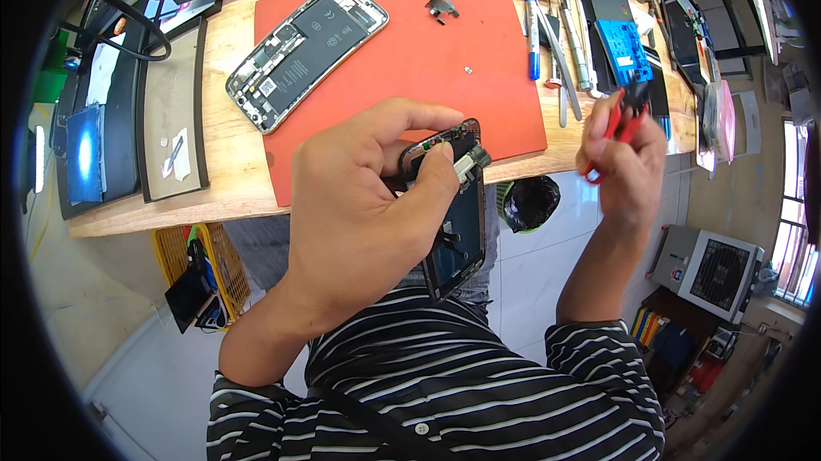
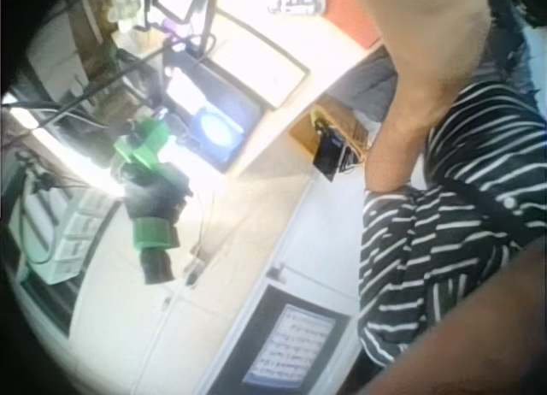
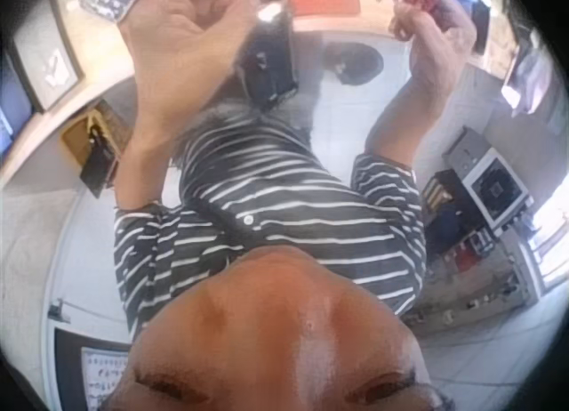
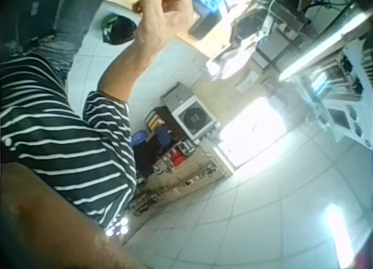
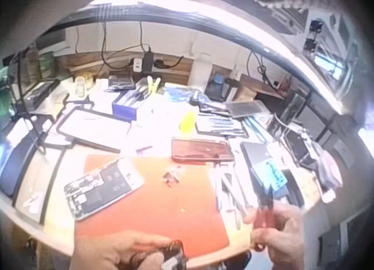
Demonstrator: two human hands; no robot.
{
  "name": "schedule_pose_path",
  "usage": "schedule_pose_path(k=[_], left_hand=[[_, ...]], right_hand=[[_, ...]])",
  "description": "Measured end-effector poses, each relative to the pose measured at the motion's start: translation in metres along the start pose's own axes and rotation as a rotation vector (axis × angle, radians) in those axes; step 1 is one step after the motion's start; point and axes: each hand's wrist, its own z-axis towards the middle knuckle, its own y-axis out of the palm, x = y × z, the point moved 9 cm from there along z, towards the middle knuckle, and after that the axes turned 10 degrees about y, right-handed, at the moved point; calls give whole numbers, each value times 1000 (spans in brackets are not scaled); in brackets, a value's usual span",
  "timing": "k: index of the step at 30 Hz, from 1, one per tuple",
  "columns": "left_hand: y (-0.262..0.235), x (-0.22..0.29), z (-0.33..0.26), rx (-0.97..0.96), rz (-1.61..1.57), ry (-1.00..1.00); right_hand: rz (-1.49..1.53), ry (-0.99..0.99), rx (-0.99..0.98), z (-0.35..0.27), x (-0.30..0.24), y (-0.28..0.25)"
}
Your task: The person uses a soldering iron to reflow solder on a small electronic component, then picks up a disassembled smartphone and inserts the component into the phone's internal slot.
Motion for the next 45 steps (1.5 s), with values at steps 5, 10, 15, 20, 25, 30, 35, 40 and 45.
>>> schedule_pose_path(k=[5, 10, 15, 20, 25, 30, 35, 40, 45], left_hand=[[4, 4, 5, -34, 55, -9], [9, 9, 13, 1, 132, 79], [18, 11, 16, -32, 111, 90], [24, 9, 16, -48, 129, 55], [29, 10, 16, -71, 133, 66], [34, 9, 18, -87, 154, 54], [38, 7, 18, -99, 148, 52], [41, 7, 19, -106, 165, 53], [43, 7, 20, -110, 169, 71]], right_hand=[[79, -19, -95, -34, -6, 45], [-234, -30, -149, -36, -12, 54], [-451, -105, -114, -37, -12, 63], [-486, -110, -115, -35, -14, 64], [-463, -136, -99, -31, -15, 64], [-453, -145, -80, -30, -14, 60], [-474, -174, -66, -29, -16, 57], [-469, -186, -68, -27, -16, 54], [-477, -190, -59, -26, -16, 51]])
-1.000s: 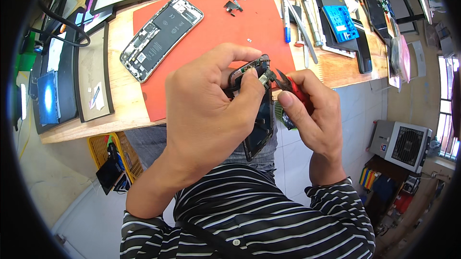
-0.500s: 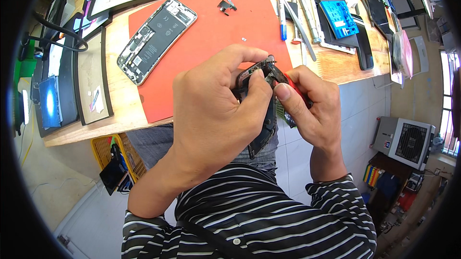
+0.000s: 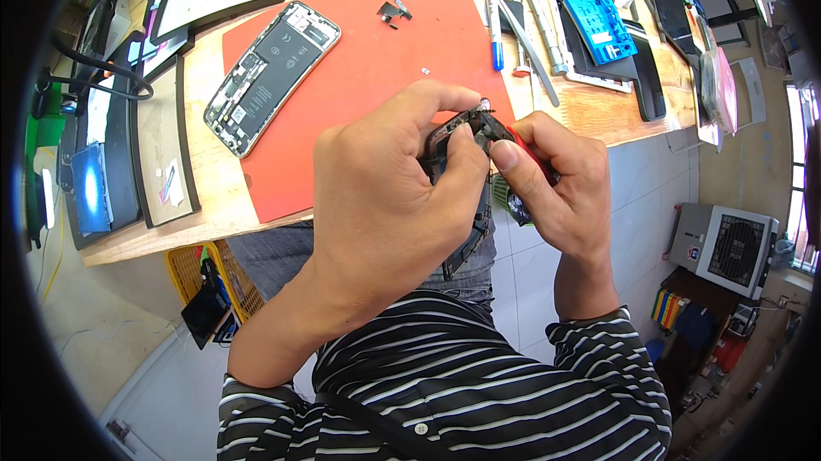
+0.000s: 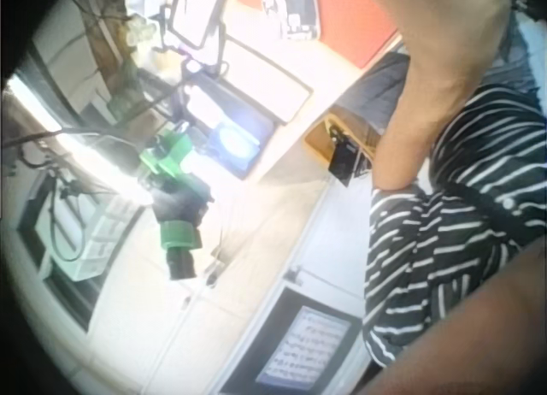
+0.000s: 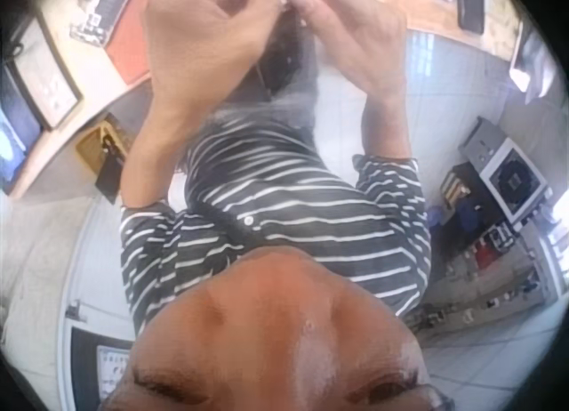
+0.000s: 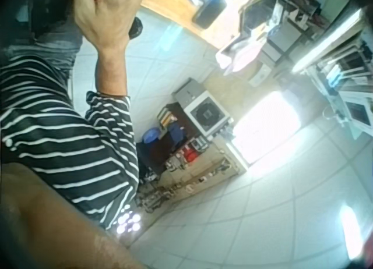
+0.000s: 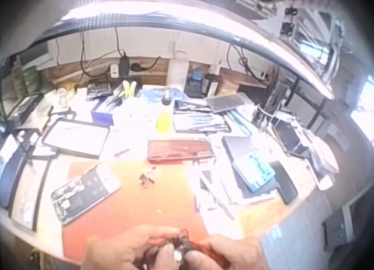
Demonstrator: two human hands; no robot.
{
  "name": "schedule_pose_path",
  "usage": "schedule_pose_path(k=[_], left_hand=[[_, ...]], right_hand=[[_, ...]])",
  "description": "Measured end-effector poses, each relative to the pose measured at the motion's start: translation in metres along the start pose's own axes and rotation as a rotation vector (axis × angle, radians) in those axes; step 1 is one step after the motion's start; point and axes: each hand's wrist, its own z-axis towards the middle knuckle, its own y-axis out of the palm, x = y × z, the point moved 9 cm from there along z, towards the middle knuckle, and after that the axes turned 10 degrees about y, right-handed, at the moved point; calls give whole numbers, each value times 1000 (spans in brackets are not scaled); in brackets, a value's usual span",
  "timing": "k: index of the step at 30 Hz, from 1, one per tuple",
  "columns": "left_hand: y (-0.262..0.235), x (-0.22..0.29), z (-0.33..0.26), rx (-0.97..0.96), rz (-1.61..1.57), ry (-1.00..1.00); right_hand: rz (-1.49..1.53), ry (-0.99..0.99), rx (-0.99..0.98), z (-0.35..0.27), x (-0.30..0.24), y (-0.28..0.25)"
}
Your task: The person uses a soldering iron to reflow solder on a small electronic component, then picks up a disassembled smartphone and inserts the component into the phone's internal slot.
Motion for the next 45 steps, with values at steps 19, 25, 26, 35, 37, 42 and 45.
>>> schedule_pose_path(k=[19, 25, 26, 35, 37, 42, 45], left_hand=[[-2, 0, 12, 18, -33, -3], [-7, 1, 14, 29, -70, -7], [-7, 2, 14, 31, -79, -6], [-8, 3, 10, 23, -213, -8], [-8, 0, 9, -6, -277, -19], [-6, -3, 8, -32, -356, 23], [-6, -3, 7, -53, -366, 20]], right_hand=[[-1, -18, 33, 5, 0, -4], [29, -12, 38, 7, -1, -3], [38, -6, 32, 7, 0, -3], [64, 60, -47, 7, 5, 0], [133, 103, -87, 7, 10, -1], [193, 115, -116, 7, 6, -2], [103, 77, -142, 8, 1, -4]])
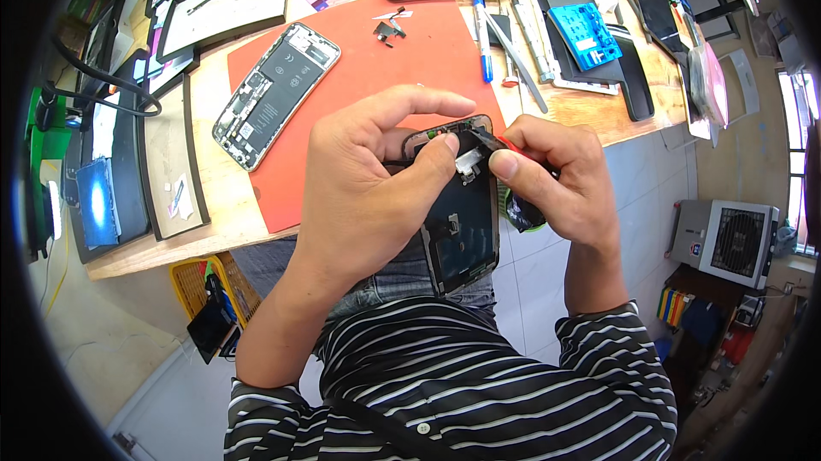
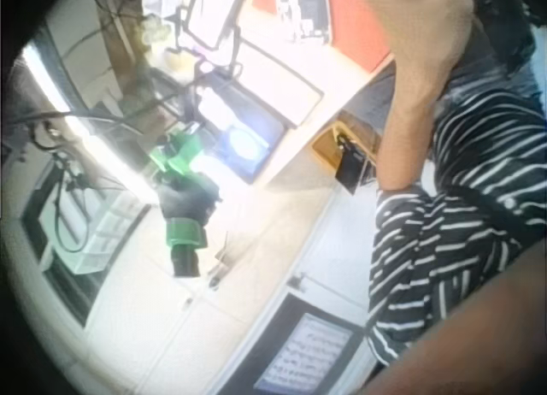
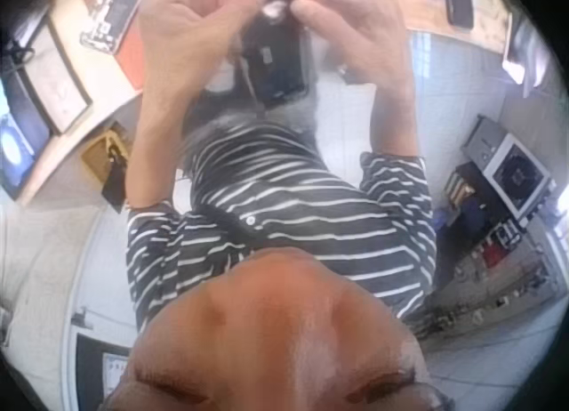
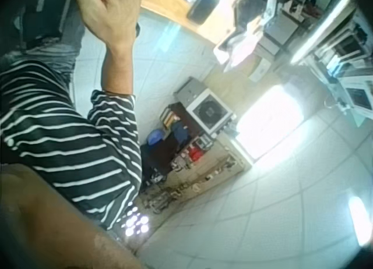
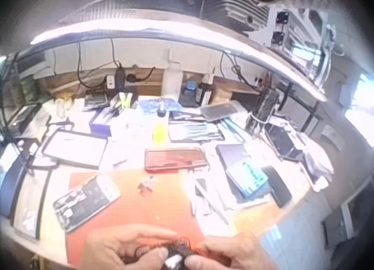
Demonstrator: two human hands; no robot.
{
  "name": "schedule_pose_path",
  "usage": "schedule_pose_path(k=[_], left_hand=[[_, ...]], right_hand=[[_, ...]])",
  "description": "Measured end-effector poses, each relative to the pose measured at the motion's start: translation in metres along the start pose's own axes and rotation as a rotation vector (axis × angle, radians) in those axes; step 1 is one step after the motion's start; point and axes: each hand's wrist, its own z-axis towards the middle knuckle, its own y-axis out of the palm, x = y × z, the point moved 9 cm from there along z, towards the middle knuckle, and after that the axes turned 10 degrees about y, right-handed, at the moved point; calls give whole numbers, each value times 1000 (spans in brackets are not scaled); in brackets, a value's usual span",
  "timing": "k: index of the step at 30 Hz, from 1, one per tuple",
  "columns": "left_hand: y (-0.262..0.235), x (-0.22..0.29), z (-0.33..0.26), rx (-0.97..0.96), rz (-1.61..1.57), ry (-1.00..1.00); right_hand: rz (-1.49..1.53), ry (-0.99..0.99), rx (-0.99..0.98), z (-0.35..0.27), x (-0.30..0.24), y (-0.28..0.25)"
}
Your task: The person uses a soldering iron to reflow solder on a small electronic component, then picks up a disassembled smartphone and inserts the component into the phone's internal slot.
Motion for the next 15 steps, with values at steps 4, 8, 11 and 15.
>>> schedule_pose_path(k=[4, 8, 11, 15], left_hand=[[0, 1, 0, 2, -6, -27], [-1, 3, -1, 19, 0, -13], [2, 4, -1, 18, 9, -10], [3, 4, -2, -6, 78, 14]], right_hand=[[-38, -27, -10, -1, -2, -4], [-14, -6, 2, -4, -5, -6], [-26, 27, 1, -4, 0, -6], [-23, 6, 16, -4, -1, -6]])
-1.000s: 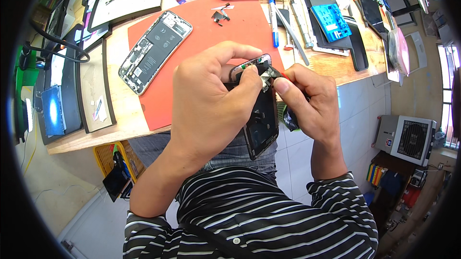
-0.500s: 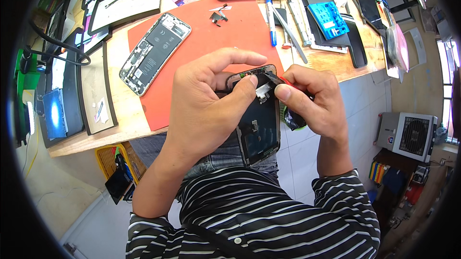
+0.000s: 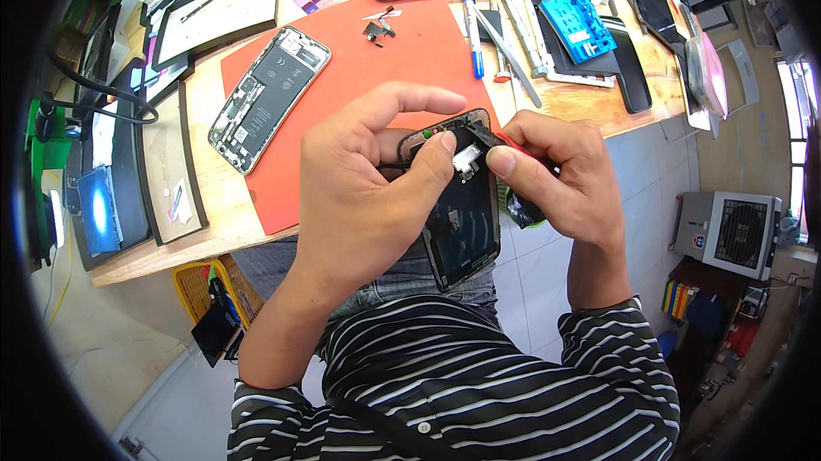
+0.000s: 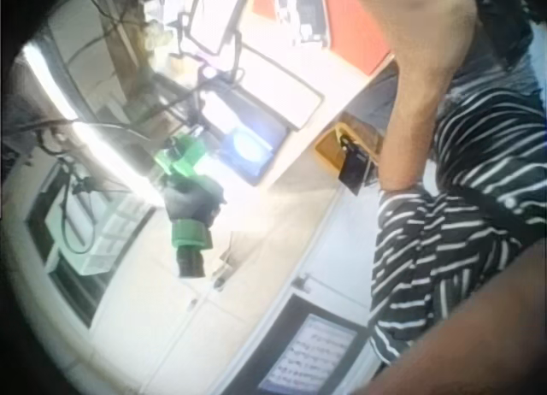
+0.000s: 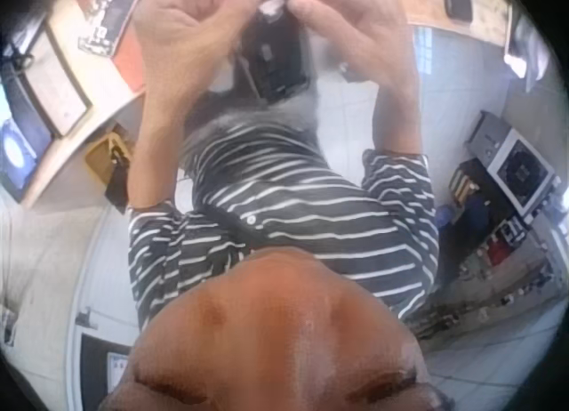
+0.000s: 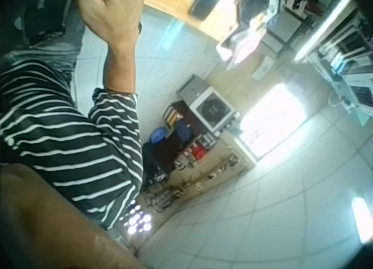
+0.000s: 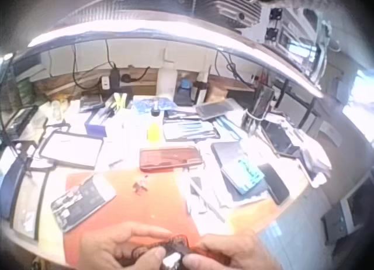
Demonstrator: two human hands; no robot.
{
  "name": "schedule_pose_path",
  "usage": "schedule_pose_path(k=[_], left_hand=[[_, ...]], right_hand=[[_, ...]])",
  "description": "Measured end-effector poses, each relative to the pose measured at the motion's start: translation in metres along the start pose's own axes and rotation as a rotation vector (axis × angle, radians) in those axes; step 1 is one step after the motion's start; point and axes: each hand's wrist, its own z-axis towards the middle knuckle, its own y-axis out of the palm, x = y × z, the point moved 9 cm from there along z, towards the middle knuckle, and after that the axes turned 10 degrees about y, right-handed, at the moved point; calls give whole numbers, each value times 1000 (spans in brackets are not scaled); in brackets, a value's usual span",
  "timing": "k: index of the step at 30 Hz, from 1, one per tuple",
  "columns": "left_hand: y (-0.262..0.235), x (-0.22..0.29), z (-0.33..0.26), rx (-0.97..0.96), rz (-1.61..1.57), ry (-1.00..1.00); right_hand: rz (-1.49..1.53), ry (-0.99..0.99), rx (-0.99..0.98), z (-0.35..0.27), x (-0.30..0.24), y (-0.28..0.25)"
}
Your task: The person uses a soldering iron to reflow solder on a small electronic component, then picks up a disassembled smartphone and inserts the component into the phone's internal slot.
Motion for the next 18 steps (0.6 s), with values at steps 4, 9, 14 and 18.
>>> schedule_pose_path(k=[4, 9, 14, 18], left_hand=[[1, 1, -1, -2, -1, -8], [3, 4, -1, 25, 4, 0], [4, 3, 0, 16, 2, -5], [4, 3, 1, 13, 10, -11]], right_hand=[[-14, -17, -6, -1, -5, 0], [-63, -59, 22, -2, -8, -1], [-82, -78, 43, -3, -11, -3], [-56, -61, 56, -2, -9, -3]])
